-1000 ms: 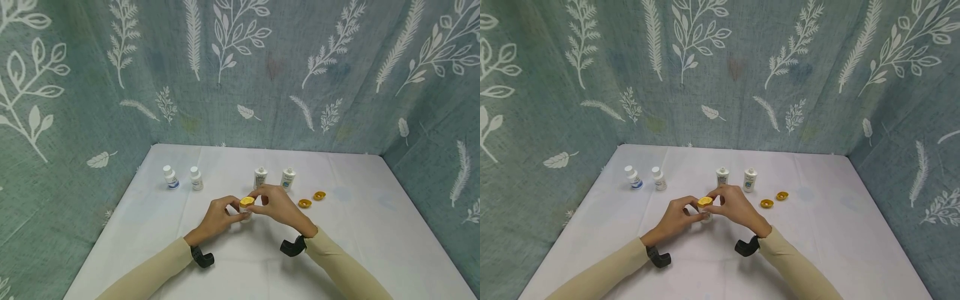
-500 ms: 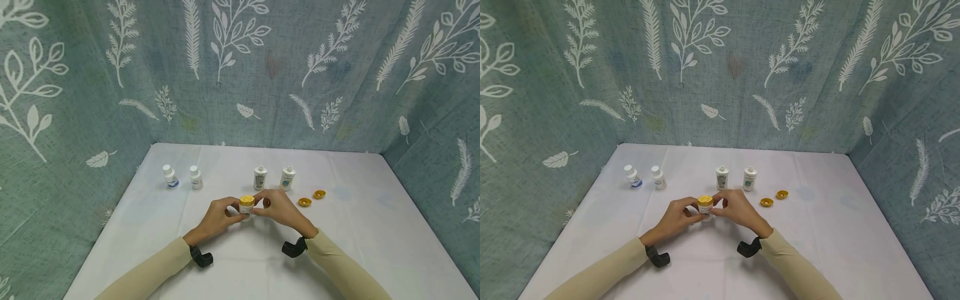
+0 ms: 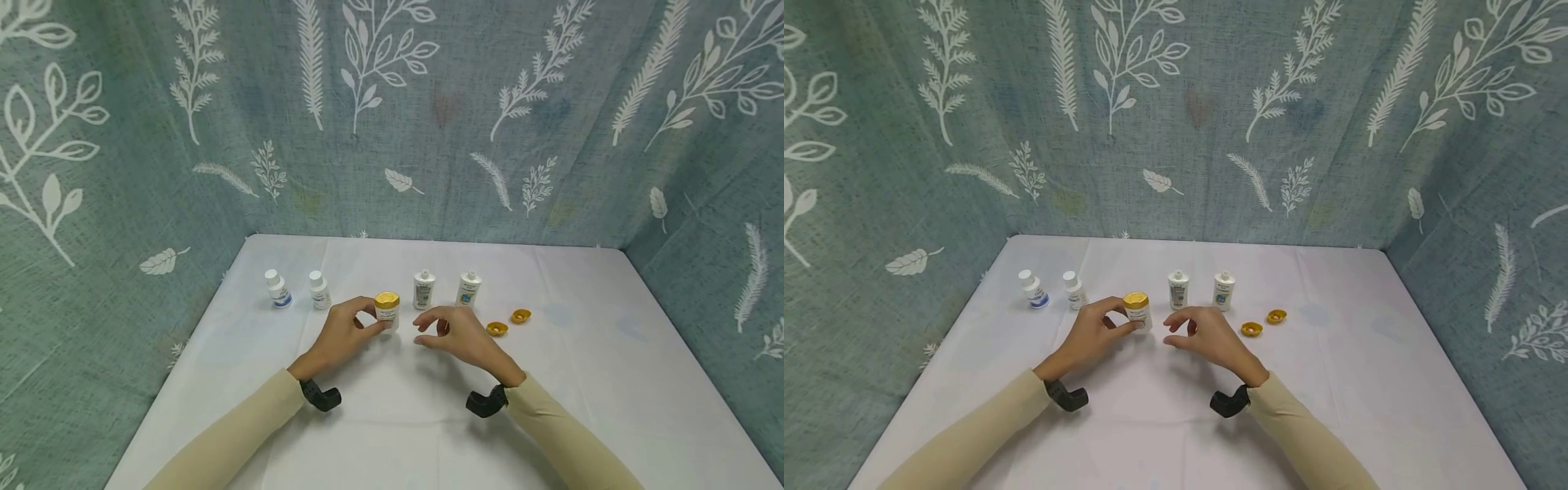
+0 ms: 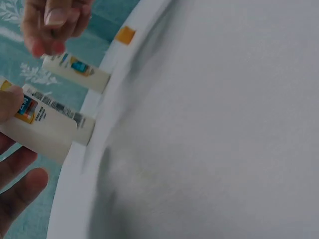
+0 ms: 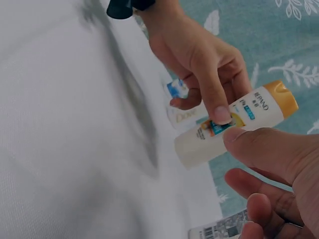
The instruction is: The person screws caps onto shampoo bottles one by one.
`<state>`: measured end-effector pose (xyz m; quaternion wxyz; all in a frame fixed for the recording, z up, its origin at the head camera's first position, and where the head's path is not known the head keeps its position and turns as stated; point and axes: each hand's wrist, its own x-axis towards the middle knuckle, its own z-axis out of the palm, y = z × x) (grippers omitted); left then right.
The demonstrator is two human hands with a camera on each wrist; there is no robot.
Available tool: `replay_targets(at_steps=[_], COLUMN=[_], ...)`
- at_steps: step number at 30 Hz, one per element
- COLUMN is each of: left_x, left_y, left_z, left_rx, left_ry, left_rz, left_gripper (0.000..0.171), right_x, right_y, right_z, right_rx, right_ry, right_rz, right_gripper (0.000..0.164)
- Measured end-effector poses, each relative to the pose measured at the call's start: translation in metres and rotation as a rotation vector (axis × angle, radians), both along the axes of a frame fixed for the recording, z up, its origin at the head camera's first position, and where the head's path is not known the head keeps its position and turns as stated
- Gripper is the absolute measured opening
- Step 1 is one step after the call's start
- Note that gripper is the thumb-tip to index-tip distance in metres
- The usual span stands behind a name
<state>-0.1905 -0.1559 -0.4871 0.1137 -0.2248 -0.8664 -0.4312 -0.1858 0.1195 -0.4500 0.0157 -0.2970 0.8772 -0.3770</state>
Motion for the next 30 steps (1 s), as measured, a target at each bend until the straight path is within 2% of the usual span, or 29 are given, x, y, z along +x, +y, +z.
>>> replay_targets(at_steps=[6, 14, 18, 24, 30], left_x=[-0.017, -0.036, -0.042, -0.046, -0.048], left_y=[-0.011, -0.021, -0.025, -0.027, -0.025], left_z=[0.003, -0.003, -0.005, -0.009, -0.011], left_rx=[-0.03, -0.051, -0.058, -0.048, -0.049], left_ry=[0.018, 0.024, -0.004, -0.024, -0.022], left_rz=[0.048, 0.095, 0.113, 0.136, 0.112], left_gripper=[0.032, 0.031, 0.03, 0.033, 0.036], right_x=[-0.001, -0.006, -0.011, -0.021, -0.034], right_y=[0.007, 0.005, -0.012, -0.049, -0.077], right_z=[-0.002, -0.009, -0.016, -0.022, -0.021], right_rx=[0.002, -0.039, -0.055, -0.127, -0.215], right_ry=[-0.016, -0.017, -0.019, 0.052, 0.11], right_rz=[-0.037, -0.043, -0.074, -0.137, -0.234], right_gripper=[0.023, 0.024, 0.026, 0.032, 0.039])
